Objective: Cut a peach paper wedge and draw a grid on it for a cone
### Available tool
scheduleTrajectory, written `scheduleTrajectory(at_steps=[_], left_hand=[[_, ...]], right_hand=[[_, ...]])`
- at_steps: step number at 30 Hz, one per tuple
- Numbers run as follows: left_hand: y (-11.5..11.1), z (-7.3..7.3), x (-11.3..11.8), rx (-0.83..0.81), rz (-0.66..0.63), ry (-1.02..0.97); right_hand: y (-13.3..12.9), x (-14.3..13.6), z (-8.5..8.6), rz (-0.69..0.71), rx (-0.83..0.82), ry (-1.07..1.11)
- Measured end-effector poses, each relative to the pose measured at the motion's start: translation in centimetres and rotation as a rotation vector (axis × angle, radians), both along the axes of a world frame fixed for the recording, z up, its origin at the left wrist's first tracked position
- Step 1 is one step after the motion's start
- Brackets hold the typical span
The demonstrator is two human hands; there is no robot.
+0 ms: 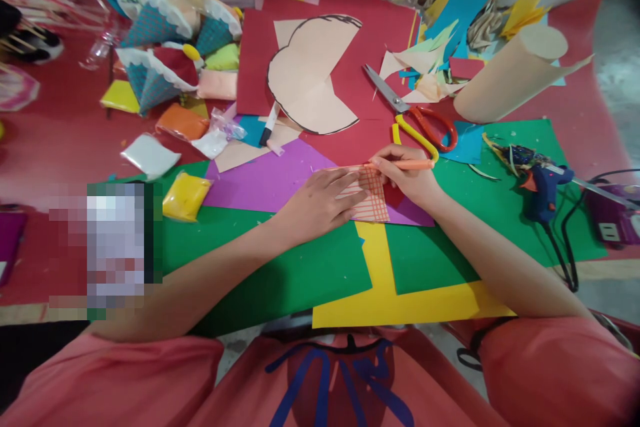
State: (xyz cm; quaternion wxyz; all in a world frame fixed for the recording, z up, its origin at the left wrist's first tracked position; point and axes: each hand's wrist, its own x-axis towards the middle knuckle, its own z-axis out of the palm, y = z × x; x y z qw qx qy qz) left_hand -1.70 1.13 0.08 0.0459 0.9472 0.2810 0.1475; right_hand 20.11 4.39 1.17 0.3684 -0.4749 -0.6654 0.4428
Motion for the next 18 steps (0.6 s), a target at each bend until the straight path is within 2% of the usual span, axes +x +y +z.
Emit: scheduleTrajectory(at_steps=[7, 14, 18], left_hand=[[0.02, 0.32, 0.17, -0.047, 0.006, 0.007], [0.04, 0.26, 0.15, -0.02, 0.004, 0.006], [0.03, 0.2, 0.12, -0.025, 0.013, 0.019]], right_hand=[[0.08, 0.04, -0.07, 0.005, 0.012, -0.049], [0.13, 0.02, 0.24, 0.023, -0.057, 0.017], [0.15, -0.02, 0.08, 0.004, -0.026, -0.012]])
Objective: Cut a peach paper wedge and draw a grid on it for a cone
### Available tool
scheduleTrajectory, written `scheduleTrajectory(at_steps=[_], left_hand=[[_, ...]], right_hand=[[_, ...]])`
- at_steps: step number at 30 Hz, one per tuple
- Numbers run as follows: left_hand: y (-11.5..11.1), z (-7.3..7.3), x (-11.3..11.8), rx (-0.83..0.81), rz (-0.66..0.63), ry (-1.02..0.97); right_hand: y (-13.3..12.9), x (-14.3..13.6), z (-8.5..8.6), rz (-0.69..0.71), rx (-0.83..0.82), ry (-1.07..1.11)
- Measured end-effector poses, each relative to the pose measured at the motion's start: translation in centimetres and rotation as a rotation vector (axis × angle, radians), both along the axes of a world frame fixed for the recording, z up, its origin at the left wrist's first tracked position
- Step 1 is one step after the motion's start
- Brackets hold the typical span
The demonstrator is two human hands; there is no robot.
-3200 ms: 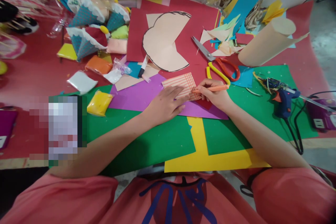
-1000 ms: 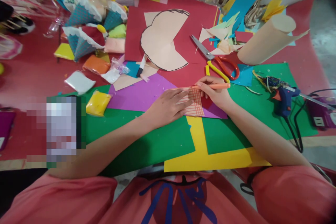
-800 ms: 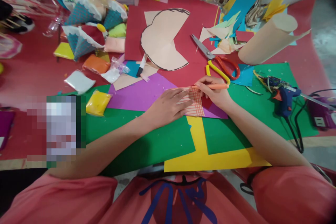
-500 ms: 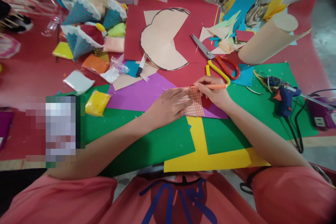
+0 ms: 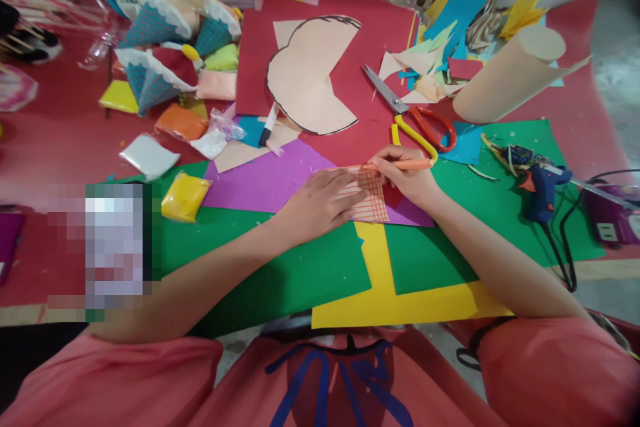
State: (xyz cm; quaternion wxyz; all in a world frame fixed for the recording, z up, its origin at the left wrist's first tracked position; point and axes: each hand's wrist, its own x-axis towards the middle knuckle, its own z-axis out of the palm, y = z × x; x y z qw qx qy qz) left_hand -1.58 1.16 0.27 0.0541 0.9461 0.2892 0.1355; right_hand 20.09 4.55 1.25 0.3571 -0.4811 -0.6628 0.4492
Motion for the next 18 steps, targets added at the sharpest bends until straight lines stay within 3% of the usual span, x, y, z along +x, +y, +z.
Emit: scheduleTrajectory(at_steps=[11, 18], left_hand=[[0.07, -0.33, -0.12, 0.04, -0.01, -0.05], [0.03, -0.27, -0.25, -0.03, 0.071, -0.012]], right_hand=[[-0.03, -0.01, 0.37, 0.003, -0.04, 0.023], [-0.23, 0.04, 0.28, -0.003, 0.018, 0.009]])
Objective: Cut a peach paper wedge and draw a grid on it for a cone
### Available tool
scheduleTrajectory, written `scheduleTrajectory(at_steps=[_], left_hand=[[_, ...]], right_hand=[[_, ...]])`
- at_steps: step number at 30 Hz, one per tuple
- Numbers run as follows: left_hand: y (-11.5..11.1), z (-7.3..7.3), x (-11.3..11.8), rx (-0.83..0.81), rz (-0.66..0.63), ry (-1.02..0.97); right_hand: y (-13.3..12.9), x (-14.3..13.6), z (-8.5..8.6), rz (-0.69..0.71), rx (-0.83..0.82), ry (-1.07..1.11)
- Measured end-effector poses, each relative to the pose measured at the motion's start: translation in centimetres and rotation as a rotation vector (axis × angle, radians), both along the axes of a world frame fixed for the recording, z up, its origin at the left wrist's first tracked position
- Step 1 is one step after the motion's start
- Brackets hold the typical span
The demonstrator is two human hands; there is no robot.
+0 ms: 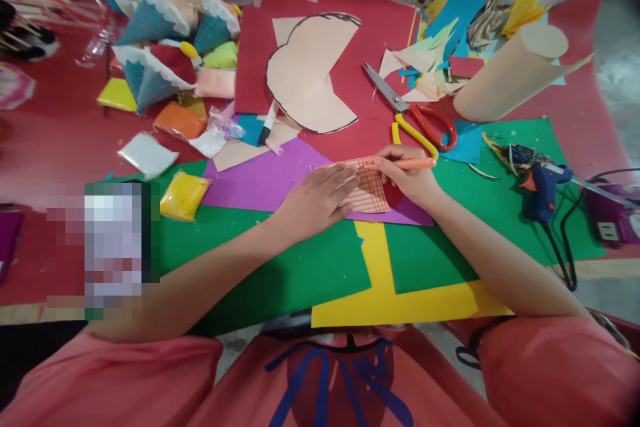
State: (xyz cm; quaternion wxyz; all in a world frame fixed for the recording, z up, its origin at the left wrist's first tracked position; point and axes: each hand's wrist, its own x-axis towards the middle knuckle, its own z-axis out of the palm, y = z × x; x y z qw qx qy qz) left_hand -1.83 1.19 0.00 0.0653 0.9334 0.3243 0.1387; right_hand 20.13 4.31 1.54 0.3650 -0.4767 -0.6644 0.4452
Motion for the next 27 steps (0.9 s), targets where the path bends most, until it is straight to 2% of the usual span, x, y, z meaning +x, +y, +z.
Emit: scheduleTrajectory(at_steps=[12, 18, 21, 27], left_hand=[[0.16, -0.16, 0.03, 0.006, -0.015, -0.01], [0.1, -0.17, 0.08, -0.013, 0.003, 0.001], [0.09, -0.23, 0.08, 0.009, -0.003, -0.008], [0.14, -0.18, 0.05, 0.002, 0.0, -0.006]], right_hand=[[0.33, 0.05, -0.48, 0.033, 0.06, -0.048], [0.36, -0.01, -0.26, 0.054, -0.013, 0.001], [0.32, -0.03, -0.21, 0.032, -0.033, 0.017], [0.06, 0.07, -0.08, -0.035, 0.028, -0.021]])
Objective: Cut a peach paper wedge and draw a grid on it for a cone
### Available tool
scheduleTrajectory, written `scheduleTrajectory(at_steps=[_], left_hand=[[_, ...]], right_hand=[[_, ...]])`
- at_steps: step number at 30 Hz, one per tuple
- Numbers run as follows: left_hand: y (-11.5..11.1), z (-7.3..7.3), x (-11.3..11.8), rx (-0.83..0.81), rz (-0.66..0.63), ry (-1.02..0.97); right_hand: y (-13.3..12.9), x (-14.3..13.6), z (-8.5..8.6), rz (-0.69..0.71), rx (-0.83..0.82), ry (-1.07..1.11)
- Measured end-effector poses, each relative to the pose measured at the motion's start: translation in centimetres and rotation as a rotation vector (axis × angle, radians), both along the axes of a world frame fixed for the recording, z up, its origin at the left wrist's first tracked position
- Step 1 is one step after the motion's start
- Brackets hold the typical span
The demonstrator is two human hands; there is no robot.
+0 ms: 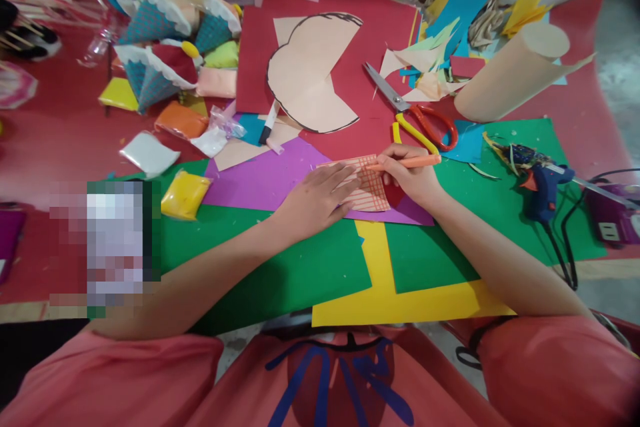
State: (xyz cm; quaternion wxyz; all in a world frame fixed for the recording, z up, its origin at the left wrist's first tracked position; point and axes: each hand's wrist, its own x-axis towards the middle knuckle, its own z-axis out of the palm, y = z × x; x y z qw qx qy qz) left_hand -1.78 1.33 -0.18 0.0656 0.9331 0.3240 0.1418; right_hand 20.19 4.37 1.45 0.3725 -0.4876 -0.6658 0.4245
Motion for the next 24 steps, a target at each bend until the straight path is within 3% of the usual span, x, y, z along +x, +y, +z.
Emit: scheduleTrajectory(at_steps=[10, 17, 24], left_hand=[[-0.01, -0.04, 0.02, -0.017, 0.011, 0.011], [0.03, 0.07, -0.01, -0.051, 0.013, 0.02], [-0.02, -0.08, 0.07, -0.051, 0.068, 0.028]], right_hand=[[-0.09, -0.2, -0.12, 0.048, 0.036, -0.053], [0.07, -0.29, 0.08, 0.068, -0.036, -0.018], [-0.11, -0.09, 0.11, 0.002, -0.07, 0.023]])
